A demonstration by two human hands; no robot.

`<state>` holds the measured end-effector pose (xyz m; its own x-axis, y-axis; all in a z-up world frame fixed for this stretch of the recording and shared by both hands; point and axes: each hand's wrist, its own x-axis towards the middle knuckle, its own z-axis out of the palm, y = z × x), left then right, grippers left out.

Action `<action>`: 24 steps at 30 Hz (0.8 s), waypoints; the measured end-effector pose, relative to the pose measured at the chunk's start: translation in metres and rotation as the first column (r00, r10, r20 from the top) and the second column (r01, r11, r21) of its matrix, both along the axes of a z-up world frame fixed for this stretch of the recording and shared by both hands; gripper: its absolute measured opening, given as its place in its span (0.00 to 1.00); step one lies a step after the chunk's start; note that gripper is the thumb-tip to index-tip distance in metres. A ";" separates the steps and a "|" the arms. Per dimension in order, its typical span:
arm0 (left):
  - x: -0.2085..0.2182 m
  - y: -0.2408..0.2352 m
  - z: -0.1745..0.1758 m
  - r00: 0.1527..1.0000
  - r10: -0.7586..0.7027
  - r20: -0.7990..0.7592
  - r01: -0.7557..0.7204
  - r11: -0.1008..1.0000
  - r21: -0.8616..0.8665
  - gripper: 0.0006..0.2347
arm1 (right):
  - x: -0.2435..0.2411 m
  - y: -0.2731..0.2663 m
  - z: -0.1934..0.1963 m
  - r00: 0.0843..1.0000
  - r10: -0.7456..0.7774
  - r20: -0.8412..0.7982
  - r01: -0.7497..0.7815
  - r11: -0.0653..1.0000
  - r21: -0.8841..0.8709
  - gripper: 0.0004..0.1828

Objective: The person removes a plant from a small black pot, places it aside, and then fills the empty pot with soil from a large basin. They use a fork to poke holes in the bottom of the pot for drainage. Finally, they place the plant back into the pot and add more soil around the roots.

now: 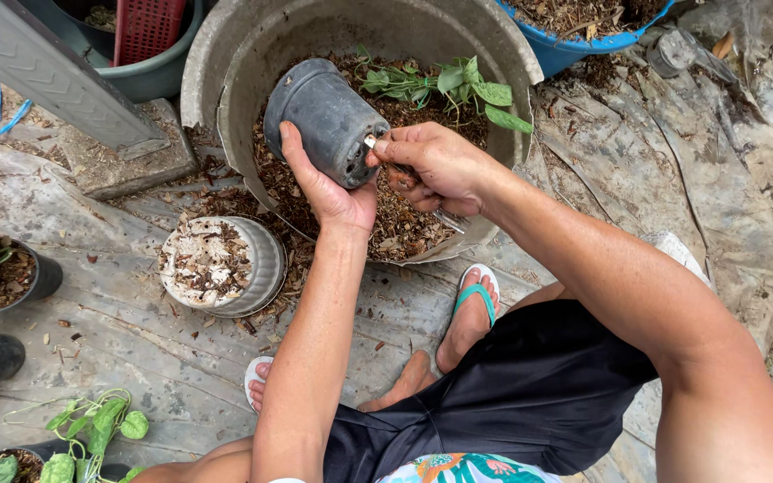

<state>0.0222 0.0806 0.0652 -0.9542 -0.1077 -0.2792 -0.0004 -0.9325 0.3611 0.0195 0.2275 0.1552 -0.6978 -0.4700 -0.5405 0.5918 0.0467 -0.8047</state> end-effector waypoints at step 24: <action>-0.005 -0.010 0.005 0.981 0.041 0.190 -0.035 0.999 -0.031 0.42 | 0.029 -0.017 0.006 -0.013 0.863 -0.505 0.575 0.420 0.702 0.10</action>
<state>0.0167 0.0706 0.0703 -0.8788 -0.1530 -0.4520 -0.0364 -0.9230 0.3831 0.0489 0.2108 0.1616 -0.7034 -0.6473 0.2937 -0.6391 0.7568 0.1374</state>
